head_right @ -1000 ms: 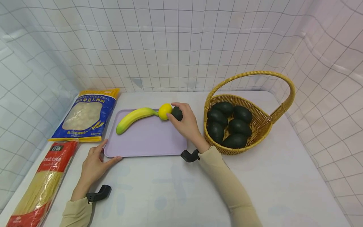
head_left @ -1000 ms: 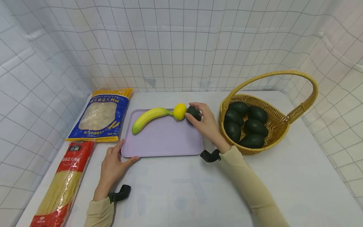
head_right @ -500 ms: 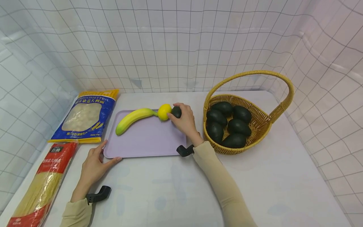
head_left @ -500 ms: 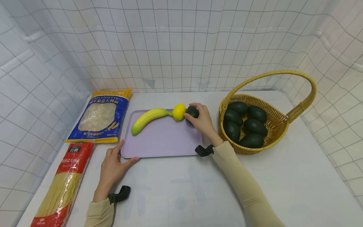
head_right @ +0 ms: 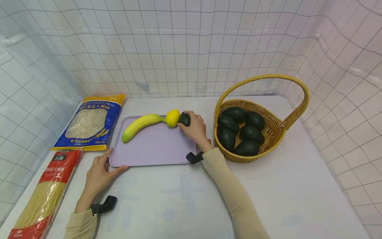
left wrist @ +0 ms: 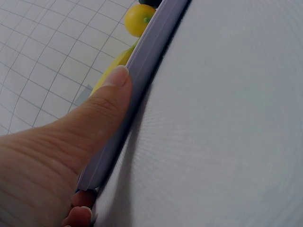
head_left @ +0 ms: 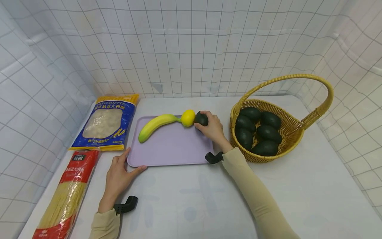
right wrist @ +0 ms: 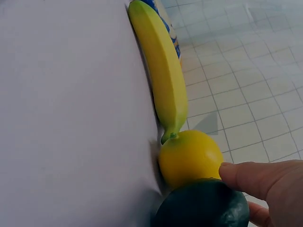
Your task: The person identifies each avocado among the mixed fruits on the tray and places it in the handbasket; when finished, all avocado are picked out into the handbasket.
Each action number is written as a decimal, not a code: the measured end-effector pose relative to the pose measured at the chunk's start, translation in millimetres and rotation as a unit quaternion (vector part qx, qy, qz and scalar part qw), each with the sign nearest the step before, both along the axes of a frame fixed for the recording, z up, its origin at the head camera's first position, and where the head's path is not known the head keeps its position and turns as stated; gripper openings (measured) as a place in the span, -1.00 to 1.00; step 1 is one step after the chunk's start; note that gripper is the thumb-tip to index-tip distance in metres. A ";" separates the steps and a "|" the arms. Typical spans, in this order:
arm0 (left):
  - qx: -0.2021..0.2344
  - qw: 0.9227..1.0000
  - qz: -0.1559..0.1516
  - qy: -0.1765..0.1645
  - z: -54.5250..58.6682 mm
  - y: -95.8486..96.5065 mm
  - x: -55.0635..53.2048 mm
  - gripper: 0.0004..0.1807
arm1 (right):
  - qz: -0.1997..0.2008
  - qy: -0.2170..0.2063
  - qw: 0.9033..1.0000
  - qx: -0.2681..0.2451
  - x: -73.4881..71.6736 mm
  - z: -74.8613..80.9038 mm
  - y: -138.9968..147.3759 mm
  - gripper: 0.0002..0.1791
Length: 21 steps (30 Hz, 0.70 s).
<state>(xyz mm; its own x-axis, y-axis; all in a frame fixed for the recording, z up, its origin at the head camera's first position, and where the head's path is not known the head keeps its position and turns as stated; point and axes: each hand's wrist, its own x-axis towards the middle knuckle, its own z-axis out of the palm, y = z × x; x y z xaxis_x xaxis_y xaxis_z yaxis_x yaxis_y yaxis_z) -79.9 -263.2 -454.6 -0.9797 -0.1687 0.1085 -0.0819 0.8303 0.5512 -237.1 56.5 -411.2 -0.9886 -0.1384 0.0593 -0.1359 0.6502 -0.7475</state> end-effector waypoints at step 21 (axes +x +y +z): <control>-0.004 1.000 -0.001 0.006 0.2 0.4 -0.2 0.04 | 0.056 0.030 0.996 0.061 10.0 -2.7 7.2 -0.35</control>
<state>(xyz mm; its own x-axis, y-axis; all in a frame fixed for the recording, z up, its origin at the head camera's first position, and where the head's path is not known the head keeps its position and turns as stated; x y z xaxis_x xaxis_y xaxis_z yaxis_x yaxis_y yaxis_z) -80.0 -262.8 -454.4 -0.9786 -0.1658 0.1217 -0.0738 0.8354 0.5447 -227.2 63.7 -413.8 -0.9616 -0.2576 0.0942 -0.2551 0.7136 -0.6525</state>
